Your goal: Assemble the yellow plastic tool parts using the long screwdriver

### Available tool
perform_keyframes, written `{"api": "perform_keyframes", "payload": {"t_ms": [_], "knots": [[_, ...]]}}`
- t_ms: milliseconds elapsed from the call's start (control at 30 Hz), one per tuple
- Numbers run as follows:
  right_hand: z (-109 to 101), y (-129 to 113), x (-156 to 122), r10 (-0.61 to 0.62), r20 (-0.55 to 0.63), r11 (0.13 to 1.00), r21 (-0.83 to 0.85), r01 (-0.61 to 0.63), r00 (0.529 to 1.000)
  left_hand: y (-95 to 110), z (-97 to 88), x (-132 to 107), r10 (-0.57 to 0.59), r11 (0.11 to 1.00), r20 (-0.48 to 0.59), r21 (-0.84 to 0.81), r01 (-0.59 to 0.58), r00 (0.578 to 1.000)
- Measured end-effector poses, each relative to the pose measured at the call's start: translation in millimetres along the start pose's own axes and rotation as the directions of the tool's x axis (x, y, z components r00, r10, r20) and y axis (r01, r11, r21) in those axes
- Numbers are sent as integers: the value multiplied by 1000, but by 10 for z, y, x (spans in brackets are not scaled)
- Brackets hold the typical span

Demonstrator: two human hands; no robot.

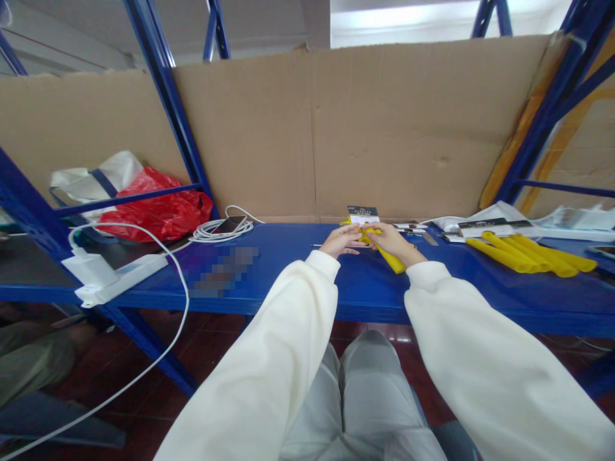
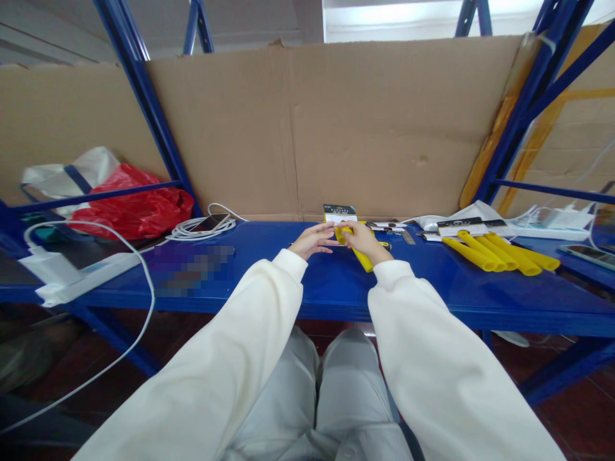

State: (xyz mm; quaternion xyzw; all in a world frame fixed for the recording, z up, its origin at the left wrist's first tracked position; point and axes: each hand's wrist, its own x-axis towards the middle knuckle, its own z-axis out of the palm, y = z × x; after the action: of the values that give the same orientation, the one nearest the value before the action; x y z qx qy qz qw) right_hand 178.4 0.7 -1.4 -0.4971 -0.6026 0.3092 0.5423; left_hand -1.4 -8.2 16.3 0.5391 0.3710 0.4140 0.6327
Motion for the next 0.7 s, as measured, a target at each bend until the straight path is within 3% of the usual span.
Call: {"api": "perform_keyframes", "payload": {"t_ms": [200, 333, 500, 633, 700], "knots": [[-33, 13, 45, -55, -172, 993, -114, 36, 983, 22, 7, -16, 37, 999, -91, 1, -37, 995], [-261, 45, 138, -141, -375, 955, -295, 26, 917, 11, -8, 4, 44, 999, -116, -13, -45, 992], [-929, 19, 160, -113, -516, 783, -572, -244, 849, -3, -14, 31, 32, 999, -116, -24, -35, 993], [-1646, -21, 16, -9, -512, 500, -746, -439, 859, -4, -10, 44, 18, 999, -111, -29, -22, 994], [-2006, 1, -63, 44, -492, 358, -805, -473, 870, 0, -5, 41, 15, 1000, -113, -17, -17, 993]]}}
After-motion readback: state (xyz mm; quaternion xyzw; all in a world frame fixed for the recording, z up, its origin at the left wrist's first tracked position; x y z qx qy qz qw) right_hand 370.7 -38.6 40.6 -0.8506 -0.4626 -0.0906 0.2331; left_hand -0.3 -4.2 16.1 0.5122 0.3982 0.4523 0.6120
